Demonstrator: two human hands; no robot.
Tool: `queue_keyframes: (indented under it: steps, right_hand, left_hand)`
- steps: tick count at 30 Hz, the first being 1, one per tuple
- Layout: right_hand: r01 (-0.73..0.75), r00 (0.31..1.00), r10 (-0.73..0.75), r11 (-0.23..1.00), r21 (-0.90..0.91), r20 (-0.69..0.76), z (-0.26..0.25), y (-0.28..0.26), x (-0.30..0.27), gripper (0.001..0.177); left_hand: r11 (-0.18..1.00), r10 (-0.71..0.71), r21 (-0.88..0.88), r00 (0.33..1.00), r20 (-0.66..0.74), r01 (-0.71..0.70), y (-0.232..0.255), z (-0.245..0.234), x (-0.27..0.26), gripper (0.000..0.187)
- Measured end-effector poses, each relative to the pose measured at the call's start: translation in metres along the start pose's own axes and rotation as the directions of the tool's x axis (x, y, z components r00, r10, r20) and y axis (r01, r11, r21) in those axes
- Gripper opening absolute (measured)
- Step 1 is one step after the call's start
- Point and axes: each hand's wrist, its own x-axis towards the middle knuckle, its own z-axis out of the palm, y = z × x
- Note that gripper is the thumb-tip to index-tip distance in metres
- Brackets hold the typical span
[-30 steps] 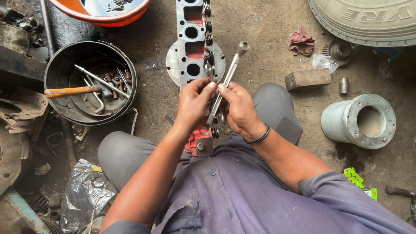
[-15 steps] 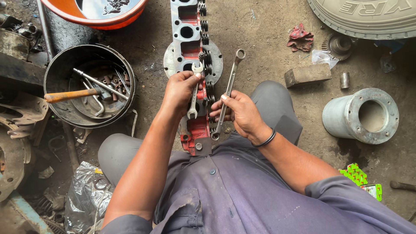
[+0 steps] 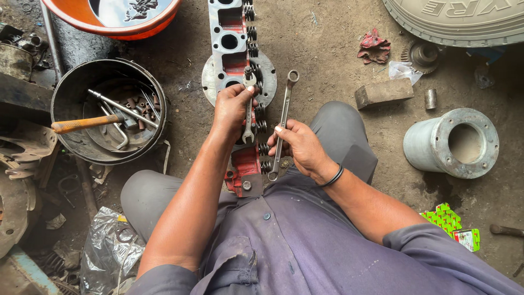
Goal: The person assembles engine components by hand and using a wrench, tightening bolts and placing metal rods into an engine block.
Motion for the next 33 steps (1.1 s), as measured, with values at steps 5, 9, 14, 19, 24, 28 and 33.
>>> queue_keyframes:
  steps: [5, 9, 14, 19, 24, 28, 33]
  right_hand:
    - [0.008, 1.000, -0.008, 1.000, 0.005, 0.021, -0.004, 0.006, 0.002, 0.018]
    - [0.018, 0.999, -0.018, 1.000, -0.007, 0.035, -0.005, 0.010, 0.004, 0.018]
    - [-0.002, 0.999, 0.003, 1.000, -0.009, 0.033, -0.005, 0.014, 0.003, 0.019]
    - [0.003, 1.000, -0.002, 1.000, -0.017, 0.026, -0.006, 0.016, 0.004, 0.019]
    - [-0.012, 0.999, 0.013, 1.000, -0.025, 0.032, -0.007, 0.019, 0.005, 0.020]
    - [-0.015, 0.999, 0.015, 1.000, -0.007, 0.041, -0.007, 0.024, 0.006, 0.020]
    - [-0.034, 0.999, 0.034, 0.999, -0.021, 0.024, -0.009, 0.028, 0.008, 0.019]
  left_hand:
    - [0.992, -0.067, -0.105, 0.997, 0.044, 0.071, 0.006, -0.001, -0.004, 0.023]
    - [0.992, -0.109, -0.054, 0.992, 0.061, 0.112, 0.016, -0.005, -0.004, 0.024]
    - [0.996, -0.092, -0.007, 0.996, 0.014, 0.092, 0.013, -0.002, -0.009, 0.022]
    - [0.983, 0.049, 0.179, 0.999, -0.019, -0.045, 0.003, 0.000, -0.009, 0.019]
    - [0.992, -0.034, 0.126, 0.995, 0.090, 0.022, 0.007, -0.003, -0.008, 0.030]
    - [0.989, -0.144, 0.039, 0.985, 0.097, 0.141, 0.007, -0.003, -0.012, 0.038]
    - [0.971, -0.161, -0.157, 0.979, 0.127, 0.181, 0.003, -0.006, -0.013, 0.039]
